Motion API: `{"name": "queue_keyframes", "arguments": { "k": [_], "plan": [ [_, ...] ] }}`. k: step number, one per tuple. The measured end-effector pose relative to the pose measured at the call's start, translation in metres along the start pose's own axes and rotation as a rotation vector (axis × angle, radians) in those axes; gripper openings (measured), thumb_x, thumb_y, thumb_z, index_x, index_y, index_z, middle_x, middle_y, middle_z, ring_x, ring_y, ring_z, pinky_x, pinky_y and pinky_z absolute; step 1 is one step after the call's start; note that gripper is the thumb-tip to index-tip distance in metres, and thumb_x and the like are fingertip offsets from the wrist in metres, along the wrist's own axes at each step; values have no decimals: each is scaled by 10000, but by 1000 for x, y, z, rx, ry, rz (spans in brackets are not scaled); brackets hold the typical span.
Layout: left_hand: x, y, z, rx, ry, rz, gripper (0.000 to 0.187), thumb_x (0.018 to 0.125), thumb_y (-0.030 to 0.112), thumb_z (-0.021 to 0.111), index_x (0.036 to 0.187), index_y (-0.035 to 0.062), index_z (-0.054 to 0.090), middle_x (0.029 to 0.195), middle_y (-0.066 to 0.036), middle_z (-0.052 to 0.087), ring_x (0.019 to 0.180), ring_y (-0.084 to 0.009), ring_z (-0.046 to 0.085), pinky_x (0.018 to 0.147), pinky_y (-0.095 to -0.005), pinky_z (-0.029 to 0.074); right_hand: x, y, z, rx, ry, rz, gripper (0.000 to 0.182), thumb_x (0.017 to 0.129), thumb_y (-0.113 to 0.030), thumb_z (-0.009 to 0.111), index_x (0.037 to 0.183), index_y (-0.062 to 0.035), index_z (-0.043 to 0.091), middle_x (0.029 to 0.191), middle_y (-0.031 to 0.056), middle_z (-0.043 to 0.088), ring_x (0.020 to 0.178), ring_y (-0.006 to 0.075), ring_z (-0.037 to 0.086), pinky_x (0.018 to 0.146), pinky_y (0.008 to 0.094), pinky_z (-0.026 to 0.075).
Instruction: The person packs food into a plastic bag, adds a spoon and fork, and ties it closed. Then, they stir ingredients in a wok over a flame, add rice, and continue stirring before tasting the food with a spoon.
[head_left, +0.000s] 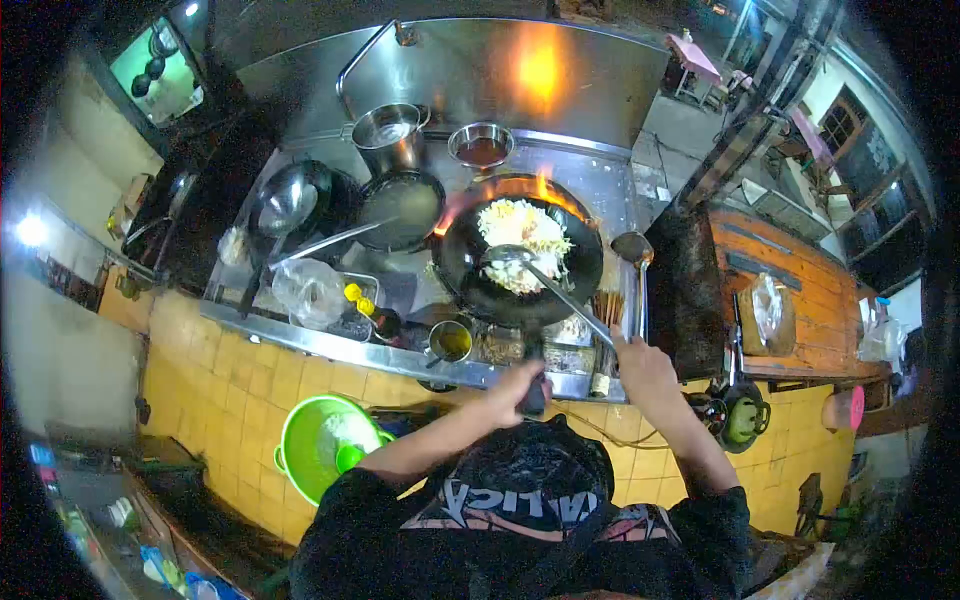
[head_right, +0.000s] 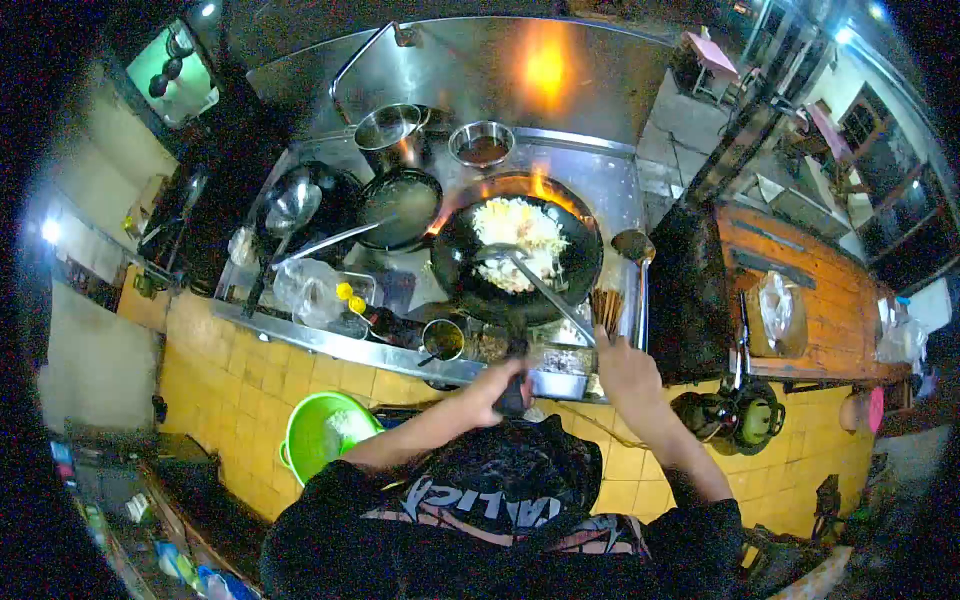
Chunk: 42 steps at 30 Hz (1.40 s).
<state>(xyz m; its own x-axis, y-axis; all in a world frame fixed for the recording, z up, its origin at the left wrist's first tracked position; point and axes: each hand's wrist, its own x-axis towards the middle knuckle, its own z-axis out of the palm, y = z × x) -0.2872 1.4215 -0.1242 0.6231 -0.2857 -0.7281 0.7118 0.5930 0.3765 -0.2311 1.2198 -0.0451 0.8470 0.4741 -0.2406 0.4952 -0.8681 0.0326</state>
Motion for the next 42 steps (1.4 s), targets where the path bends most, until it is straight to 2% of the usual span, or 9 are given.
{"name": "queue_keyframes", "arguments": {
  "k": [9,11,16,21,23,26,33,37,42],
  "plan": [
    [43,19,-39,5,-62,138,245,855,271,535,709,82,484,556,-34,499,448,-133,475,435,-255,407,18,1,44,-4,-38,200,494,843,-70,389,1332,-87,331,968,195,575,725,315,633,616,385,533],
    [-6,8,-15,-125,-50,-196,255,862,282,527,711,81,487,562,-30,499,457,-133,487,435,-266,429,11,6,27,76,-12,229,502,829,-82,417,1326,-125,352,972,197,571,703,333,627,614,404,527],
    [76,6,-78,285,-5,213,234,865,259,524,747,57,519,605,-45,522,481,-140,509,457,-293,442,-15,7,-2,469,126,256,420,804,-136,527,1207,-55,444,797,255,586,702,411,584,614,479,468],
    [134,23,-107,200,-115,333,206,853,259,546,772,71,523,592,-43,498,483,-153,496,468,-303,442,83,-29,137,798,263,260,272,861,-225,460,1009,-4,513,815,276,585,668,420,584,621,481,483],
    [126,30,-96,218,25,302,182,822,170,584,797,39,460,603,-61,505,481,-165,519,448,-311,462,135,-14,209,363,166,-165,337,884,-277,420,1026,21,489,822,291,575,659,439,576,640,493,483],
    [133,38,-98,217,56,229,202,820,194,591,769,29,486,599,-76,517,475,-171,524,446,-318,466,134,-26,109,636,143,173,290,872,-214,459,882,72,509,772,298,524,712,454,564,655,486,478],
    [135,25,-108,209,33,309,197,817,212,587,744,34,544,605,-67,543,472,-173,537,451,-315,463,139,-16,122,462,279,195,286,863,-214,463,852,59,545,775,268,553,678,411,575,601,457,480],
    [131,31,-101,183,23,334,175,814,218,586,790,47,557,600,-44,544,478,-153,531,452,-306,450,169,53,279,276,349,-15,268,865,-229,448,837,21,541,874,255,581,774,372,598,666,458,495],
    [136,28,-102,157,40,339,176,795,210,617,790,53,536,619,-39,547,484,-150,533,440,-305,444,89,9,102,269,208,22,228,846,-189,456,820,23,536,808,266,572,735,409,585,635,476,483]
  ]
}}
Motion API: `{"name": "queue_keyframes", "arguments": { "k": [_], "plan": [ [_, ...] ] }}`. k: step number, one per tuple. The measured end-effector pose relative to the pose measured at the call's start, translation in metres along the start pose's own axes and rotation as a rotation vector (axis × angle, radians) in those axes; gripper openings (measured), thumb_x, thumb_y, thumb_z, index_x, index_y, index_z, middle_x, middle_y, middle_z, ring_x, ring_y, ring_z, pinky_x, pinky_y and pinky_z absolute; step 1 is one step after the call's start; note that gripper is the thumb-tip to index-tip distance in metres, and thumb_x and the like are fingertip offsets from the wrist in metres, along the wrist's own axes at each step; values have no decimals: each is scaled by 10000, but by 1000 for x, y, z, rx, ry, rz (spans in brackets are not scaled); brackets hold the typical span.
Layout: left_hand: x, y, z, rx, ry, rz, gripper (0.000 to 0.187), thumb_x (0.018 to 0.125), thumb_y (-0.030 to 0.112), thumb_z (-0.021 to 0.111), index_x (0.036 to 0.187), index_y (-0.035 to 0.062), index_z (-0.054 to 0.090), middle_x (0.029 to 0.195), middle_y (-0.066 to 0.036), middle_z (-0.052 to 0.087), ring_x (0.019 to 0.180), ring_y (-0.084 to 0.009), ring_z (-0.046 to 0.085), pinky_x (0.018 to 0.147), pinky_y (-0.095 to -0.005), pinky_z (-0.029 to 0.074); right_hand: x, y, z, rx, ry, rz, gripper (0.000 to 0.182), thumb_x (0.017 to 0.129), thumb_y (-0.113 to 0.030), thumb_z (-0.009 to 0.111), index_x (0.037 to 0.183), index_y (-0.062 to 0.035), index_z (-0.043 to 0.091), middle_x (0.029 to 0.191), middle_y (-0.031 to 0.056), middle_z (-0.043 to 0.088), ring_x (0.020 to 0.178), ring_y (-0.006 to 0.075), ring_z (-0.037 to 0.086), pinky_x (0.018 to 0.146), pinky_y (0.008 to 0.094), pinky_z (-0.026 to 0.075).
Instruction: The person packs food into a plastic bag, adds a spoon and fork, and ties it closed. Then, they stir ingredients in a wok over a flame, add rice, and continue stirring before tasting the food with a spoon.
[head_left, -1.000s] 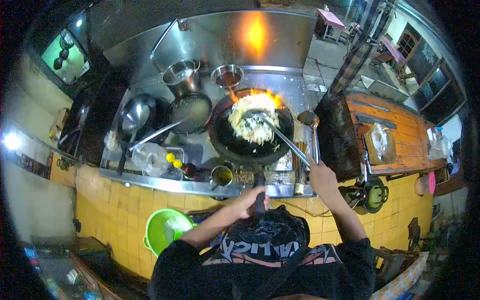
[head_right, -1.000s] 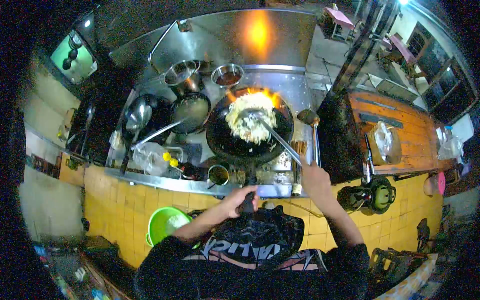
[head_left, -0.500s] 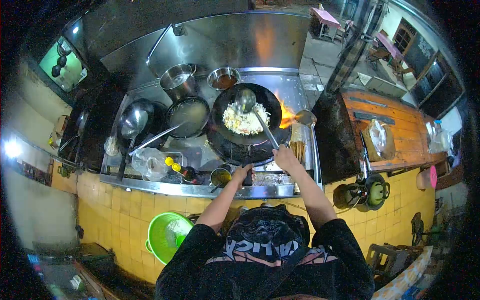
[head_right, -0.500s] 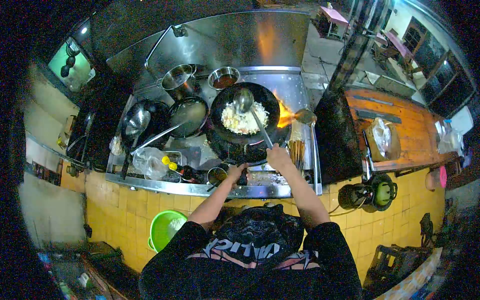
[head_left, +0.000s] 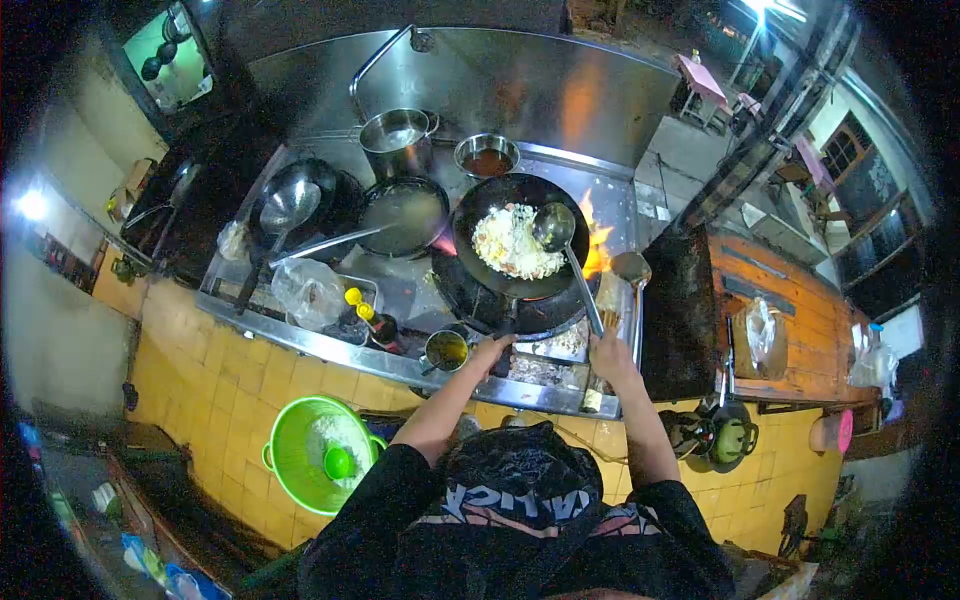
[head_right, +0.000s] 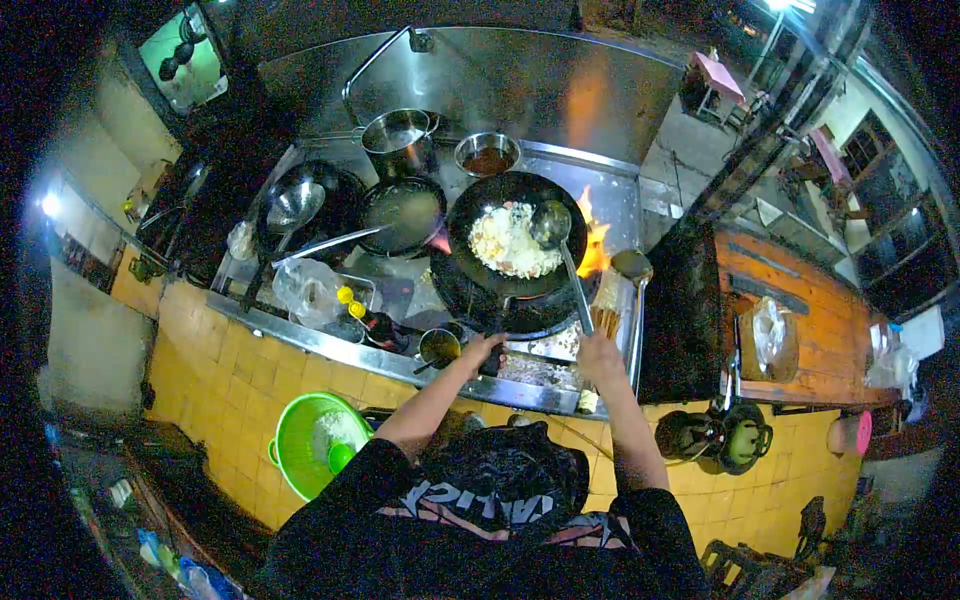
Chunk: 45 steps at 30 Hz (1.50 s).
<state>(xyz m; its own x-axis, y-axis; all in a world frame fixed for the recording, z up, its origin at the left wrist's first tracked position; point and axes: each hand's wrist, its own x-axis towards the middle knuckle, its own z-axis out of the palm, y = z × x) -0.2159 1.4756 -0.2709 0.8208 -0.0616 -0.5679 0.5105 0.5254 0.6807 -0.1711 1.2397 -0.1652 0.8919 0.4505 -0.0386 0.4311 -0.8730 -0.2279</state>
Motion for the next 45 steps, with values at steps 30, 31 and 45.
{"name": "queue_keyframes", "arguments": {
  "k": [30,31,45],
  "plan": [
    [-54,50,40,-360,-232,-236,198,844,187,542,779,26,447,628,-74,503,550,-167,538,529,-309,486,-60,-26,-138,-248,-226,-114,421,806,-141,460,1221,-73,460,705,164,608,640,317,625,550,415,512],
    [-51,31,29,-269,-103,-288,212,850,203,535,768,23,460,637,-75,505,552,-169,540,524,-299,482,-62,-24,-132,-222,-194,-114,409,810,-129,453,1213,-64,464,698,159,606,636,314,626,546,409,514],
    [-140,34,86,-293,-60,-483,185,857,217,526,751,68,502,636,-33,523,498,-131,494,482,-270,455,-66,-14,-64,-200,-39,260,527,777,-55,470,1279,-211,438,855,194,573,715,331,616,652,421,512]
  ]
}}
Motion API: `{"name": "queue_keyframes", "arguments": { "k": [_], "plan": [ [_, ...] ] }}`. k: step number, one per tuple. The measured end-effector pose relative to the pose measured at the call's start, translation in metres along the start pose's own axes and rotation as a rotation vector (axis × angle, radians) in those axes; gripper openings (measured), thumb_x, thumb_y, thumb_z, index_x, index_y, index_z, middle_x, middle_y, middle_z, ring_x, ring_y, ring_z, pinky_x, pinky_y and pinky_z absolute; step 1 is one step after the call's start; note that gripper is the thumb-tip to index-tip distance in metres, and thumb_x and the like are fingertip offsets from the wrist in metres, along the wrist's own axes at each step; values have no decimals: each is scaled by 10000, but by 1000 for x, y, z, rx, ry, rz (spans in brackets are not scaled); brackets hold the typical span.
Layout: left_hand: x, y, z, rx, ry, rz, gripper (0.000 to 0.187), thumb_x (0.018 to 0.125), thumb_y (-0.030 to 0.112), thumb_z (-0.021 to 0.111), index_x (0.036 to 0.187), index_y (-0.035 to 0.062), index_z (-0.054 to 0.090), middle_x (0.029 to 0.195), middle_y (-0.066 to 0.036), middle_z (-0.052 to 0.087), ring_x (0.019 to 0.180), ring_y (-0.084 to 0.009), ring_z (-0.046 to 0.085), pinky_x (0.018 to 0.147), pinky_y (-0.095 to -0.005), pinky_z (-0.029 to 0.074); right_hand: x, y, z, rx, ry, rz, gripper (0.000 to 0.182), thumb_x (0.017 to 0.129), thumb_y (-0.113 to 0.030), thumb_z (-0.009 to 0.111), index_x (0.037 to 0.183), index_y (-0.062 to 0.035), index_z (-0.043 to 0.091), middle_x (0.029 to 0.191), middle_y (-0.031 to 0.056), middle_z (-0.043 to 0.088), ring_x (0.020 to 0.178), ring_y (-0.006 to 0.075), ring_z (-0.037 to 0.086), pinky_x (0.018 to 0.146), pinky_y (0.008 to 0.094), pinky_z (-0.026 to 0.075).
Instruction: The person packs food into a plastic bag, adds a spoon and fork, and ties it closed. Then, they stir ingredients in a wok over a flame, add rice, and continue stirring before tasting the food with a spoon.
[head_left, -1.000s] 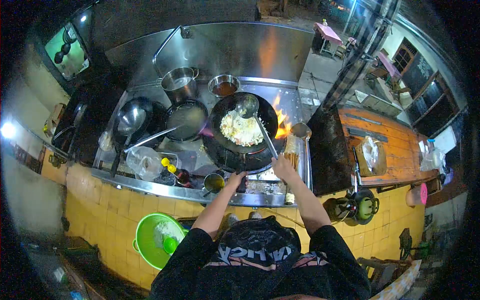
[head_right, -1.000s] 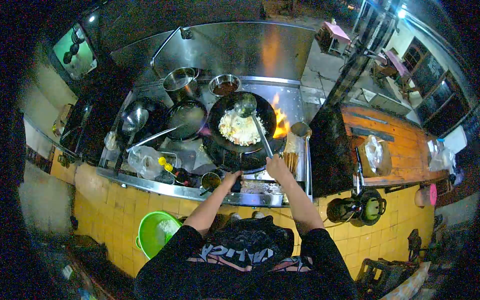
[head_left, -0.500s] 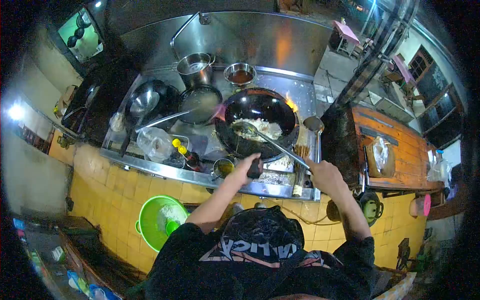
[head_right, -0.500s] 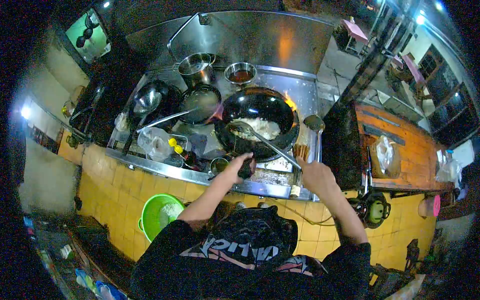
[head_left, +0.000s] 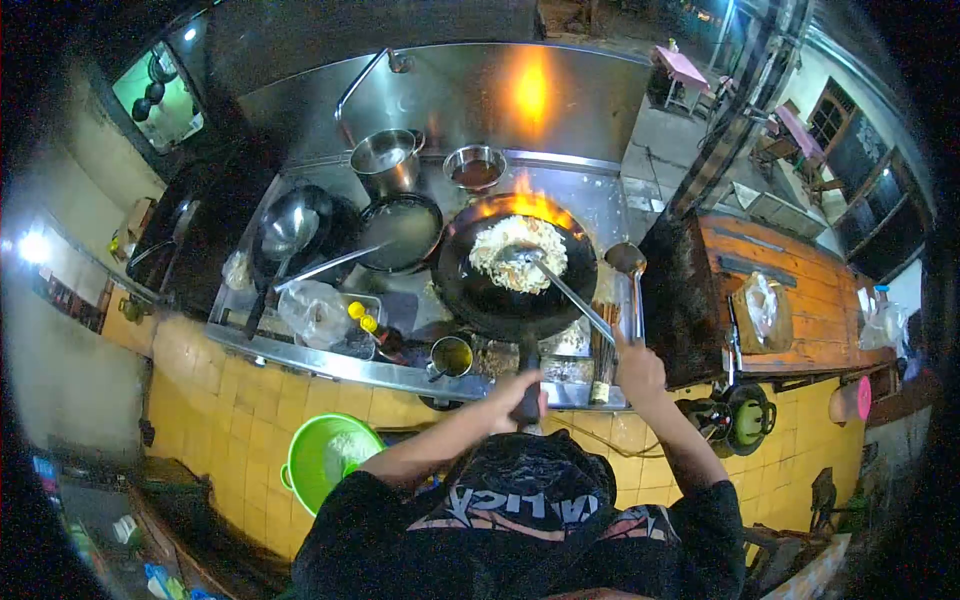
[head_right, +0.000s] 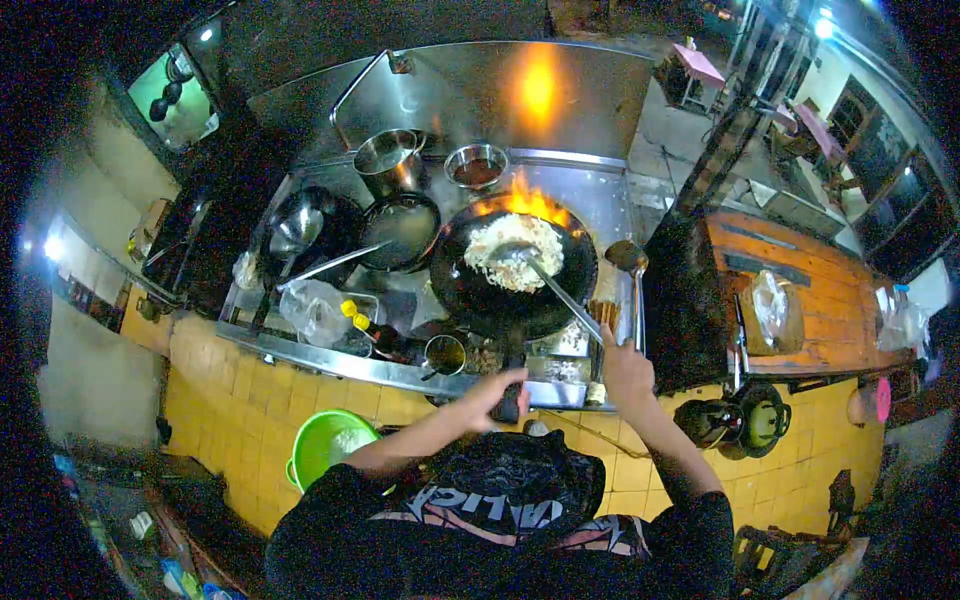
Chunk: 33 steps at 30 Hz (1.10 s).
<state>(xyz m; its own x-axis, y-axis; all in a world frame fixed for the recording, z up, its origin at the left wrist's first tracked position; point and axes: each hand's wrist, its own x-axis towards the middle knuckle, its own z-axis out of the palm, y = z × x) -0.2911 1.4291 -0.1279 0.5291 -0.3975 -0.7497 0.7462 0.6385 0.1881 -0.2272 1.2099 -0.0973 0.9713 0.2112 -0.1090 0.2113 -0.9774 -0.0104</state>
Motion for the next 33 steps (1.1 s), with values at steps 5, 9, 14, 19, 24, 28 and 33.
{"name": "queue_keyframes", "arguments": {
  "k": [5,9,14,19,24,28,33],
  "plan": [
    [73,19,-56,182,-86,250,186,863,232,535,807,57,505,591,-59,534,475,-172,534,438,-306,458,-23,14,-53,223,-50,-32,518,813,-219,529,1300,-145,370,838,216,582,705,393,596,651,474,487],
    [118,56,-72,361,153,433,151,860,202,538,865,52,515,598,-69,522,468,-182,515,444,-323,449,28,-19,20,554,-91,35,367,844,-226,482,1167,-52,464,961,290,555,762,435,576,691,509,464],
    [129,63,-87,312,16,480,182,800,167,618,834,34,498,604,-68,532,449,-166,516,410,-303,451,113,-48,133,284,6,-331,261,860,-185,425,1008,-6,545,975,288,530,712,418,589,652,489,488],
    [132,66,-87,317,104,435,230,789,172,631,867,21,476,605,-72,531,451,-172,507,410,-330,442,97,-39,98,196,-34,-273,276,866,-186,390,991,30,509,880,280,511,818,417,570,732,466,467],
    [128,60,-60,210,223,384,264,776,195,638,884,14,479,648,-98,554,466,-187,520,427,-333,454,66,-37,11,306,-542,-125,361,888,-278,349,945,22,541,946,263,586,917,386,573,798,467,450],
    [-7,47,45,-220,-241,183,159,799,106,599,807,40,454,658,-79,508,573,-177,530,501,-323,481,19,-21,-68,-138,-151,-189,404,803,-206,526,1186,-116,437,724,177,603,726,329,624,631,439,501],
    [29,59,-15,50,-250,259,183,844,193,554,781,45,467,605,-45,497,514,-149,496,503,-265,446,1,-16,-69,-118,-67,-411,264,824,-106,447,1086,-82,478,695,150,609,635,305,635,524,404,516]
  ]
}}
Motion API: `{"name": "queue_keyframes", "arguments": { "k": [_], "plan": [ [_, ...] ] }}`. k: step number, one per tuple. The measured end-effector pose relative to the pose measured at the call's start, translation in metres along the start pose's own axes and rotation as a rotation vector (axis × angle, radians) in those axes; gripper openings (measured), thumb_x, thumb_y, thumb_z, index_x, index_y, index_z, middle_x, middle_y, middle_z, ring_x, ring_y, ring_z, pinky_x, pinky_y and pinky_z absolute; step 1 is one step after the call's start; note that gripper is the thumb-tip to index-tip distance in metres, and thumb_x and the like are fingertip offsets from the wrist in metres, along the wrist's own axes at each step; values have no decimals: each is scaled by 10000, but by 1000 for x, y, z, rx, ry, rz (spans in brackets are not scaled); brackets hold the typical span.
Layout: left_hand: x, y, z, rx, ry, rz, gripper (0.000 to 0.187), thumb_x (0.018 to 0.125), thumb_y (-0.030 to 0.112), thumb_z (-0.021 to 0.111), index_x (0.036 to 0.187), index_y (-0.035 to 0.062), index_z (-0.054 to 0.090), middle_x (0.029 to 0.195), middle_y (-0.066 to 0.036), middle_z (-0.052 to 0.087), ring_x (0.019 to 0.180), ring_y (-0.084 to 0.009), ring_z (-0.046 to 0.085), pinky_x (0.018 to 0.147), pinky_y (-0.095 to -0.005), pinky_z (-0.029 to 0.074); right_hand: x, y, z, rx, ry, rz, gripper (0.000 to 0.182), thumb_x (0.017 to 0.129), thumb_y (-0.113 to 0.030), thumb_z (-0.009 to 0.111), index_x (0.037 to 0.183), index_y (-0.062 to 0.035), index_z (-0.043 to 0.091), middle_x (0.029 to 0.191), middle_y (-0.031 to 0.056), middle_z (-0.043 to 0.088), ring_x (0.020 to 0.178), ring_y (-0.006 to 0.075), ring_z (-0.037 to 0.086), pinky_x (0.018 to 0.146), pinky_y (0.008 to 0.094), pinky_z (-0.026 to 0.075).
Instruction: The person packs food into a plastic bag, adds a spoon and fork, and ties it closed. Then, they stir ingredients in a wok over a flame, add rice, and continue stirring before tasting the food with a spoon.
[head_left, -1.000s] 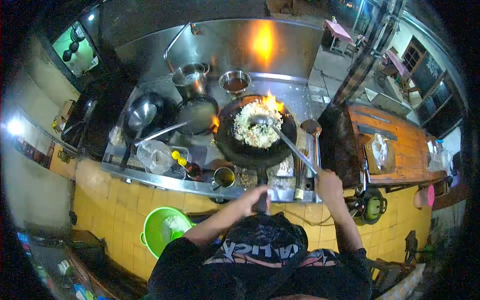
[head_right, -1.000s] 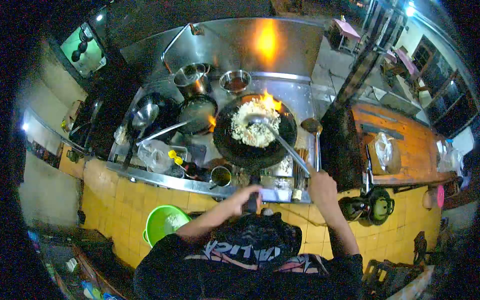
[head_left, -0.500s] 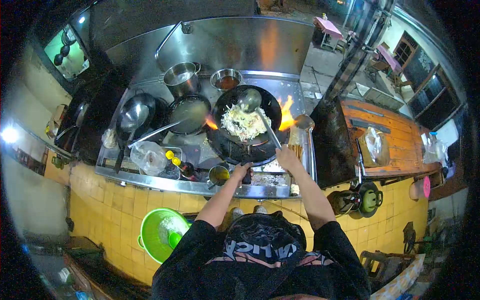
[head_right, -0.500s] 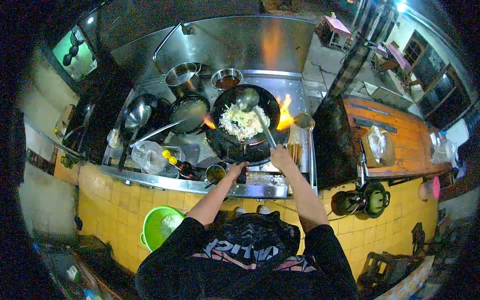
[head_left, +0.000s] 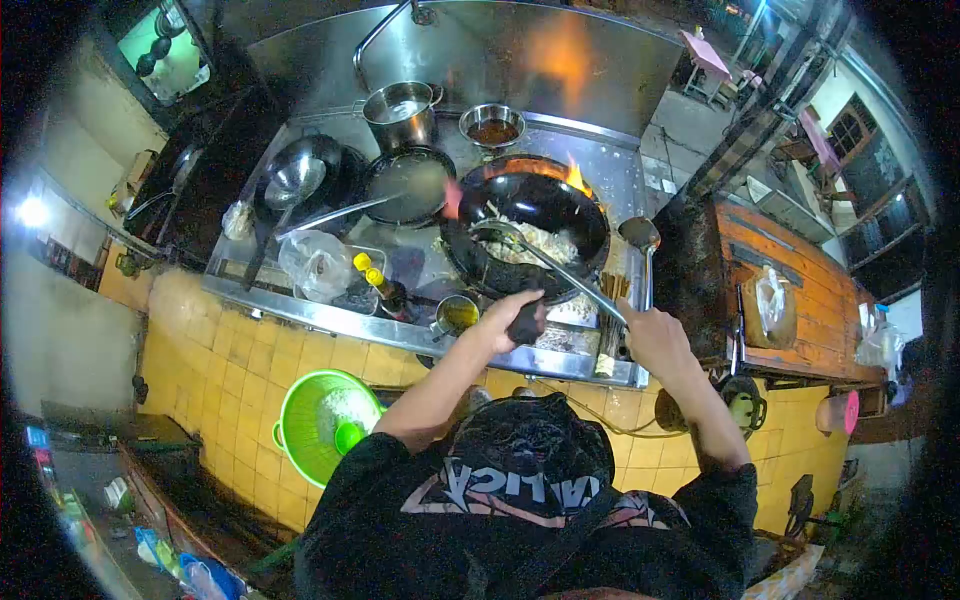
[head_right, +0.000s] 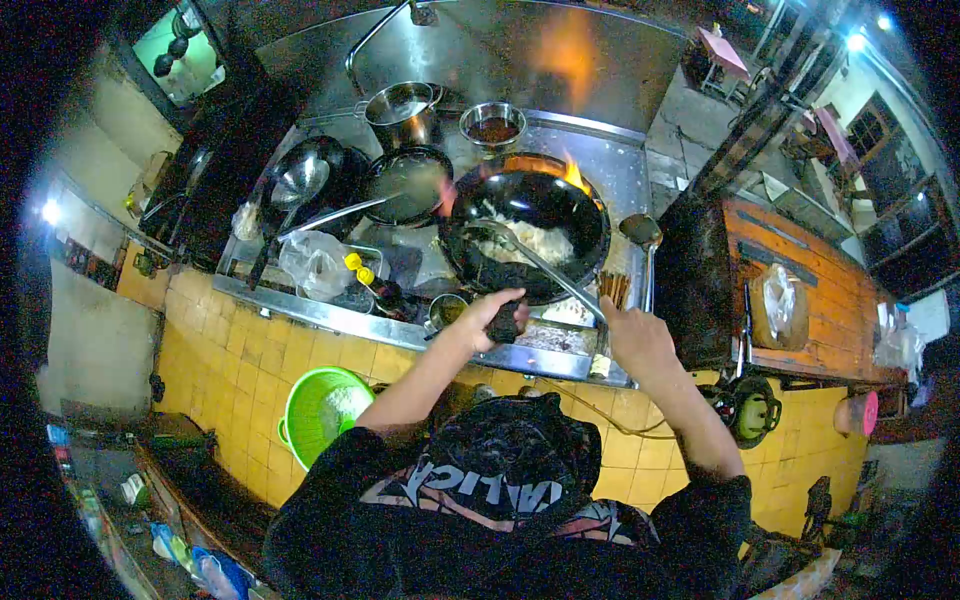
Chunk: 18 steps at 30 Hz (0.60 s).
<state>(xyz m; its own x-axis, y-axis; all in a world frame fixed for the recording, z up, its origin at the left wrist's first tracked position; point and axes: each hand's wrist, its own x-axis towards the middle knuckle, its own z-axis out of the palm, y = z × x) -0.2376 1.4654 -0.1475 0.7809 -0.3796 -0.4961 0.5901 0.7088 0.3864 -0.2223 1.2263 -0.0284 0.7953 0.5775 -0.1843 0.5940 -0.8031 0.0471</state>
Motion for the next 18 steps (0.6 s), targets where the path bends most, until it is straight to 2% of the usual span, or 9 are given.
{"name": "queue_keyframes", "arguments": {
  "k": [1,3,6,7,9,12,15,17,18],
  "plan": [
    [24,-19,-38,-2,83,-18,257,861,256,519,691,67,480,557,-39,499,491,-162,514,497,-294,472,0,0,9,0,3,-1,264,824,-106,447,1086,-82,478,695,150,609,635,305,635,524,404,516],
    [-5,-41,-5,90,363,-1,240,862,244,516,716,55,493,571,-44,504,489,-161,513,475,-307,469,5,-2,29,-25,-2,89,249,828,-85,435,1073,-73,476,702,153,608,631,303,634,536,391,523],
    [-56,-57,44,127,224,-226,218,845,229,541,757,30,525,607,-58,532,501,-163,531,469,-304,468,3,-11,37,-25,-2,165,327,833,-68,423,1158,-65,451,738,161,609,638,300,637,526,384,524],
    [-50,-47,42,136,226,-226,218,845,229,541,757,30,525,607,-58,532,501,-163,531,469,-304,468,5,-12,41,-2,40,185,359,834,-66,422,1192,-65,439,750,160,609,643,299,639,520,381,524],
    [-28,-28,28,316,165,-63,202,839,203,554,758,32,482,582,-44,500,472,-150,480,479,-285,443,3,-16,48,39,3,171,394,839,-68,412,1233,-73,414,755,157,608,649,301,639,518,380,525],
    [12,-3,-20,178,185,-12,238,855,246,529,728,47,493,565,-46,508,484,-159,499,497,-293,447,6,-20,66,61,-35,221,447,847,-78,397,1293,-89,371,764,153,608,660,303,639,519,377,527],
    [-23,-41,5,258,244,-34,216,861,220,523,737,45,494,572,-51,510,478,-162,494,491,-305,450,20,-12,94,60,58,356,476,835,-92,405,1310,-114,375,790,173,609,649,283,636,536,379,530],
    [-54,-43,25,213,190,-228,238,870,239,507,735,43,497,579,-52,515,492,-160,503,489,-322,455,5,-11,56,130,63,329,498,816,-91,450,1308,-107,371,782,191,601,653,320,626,586,415,523],
    [-46,-46,13,148,186,-232,225,871,249,503,770,48,500,590,-58,526,506,-164,523,498,-327,461,3,-9,42,122,77,333,498,816,-91,450,1308,-107,371,782,191,601,653,320,626,586,415,523]
  ]
}}
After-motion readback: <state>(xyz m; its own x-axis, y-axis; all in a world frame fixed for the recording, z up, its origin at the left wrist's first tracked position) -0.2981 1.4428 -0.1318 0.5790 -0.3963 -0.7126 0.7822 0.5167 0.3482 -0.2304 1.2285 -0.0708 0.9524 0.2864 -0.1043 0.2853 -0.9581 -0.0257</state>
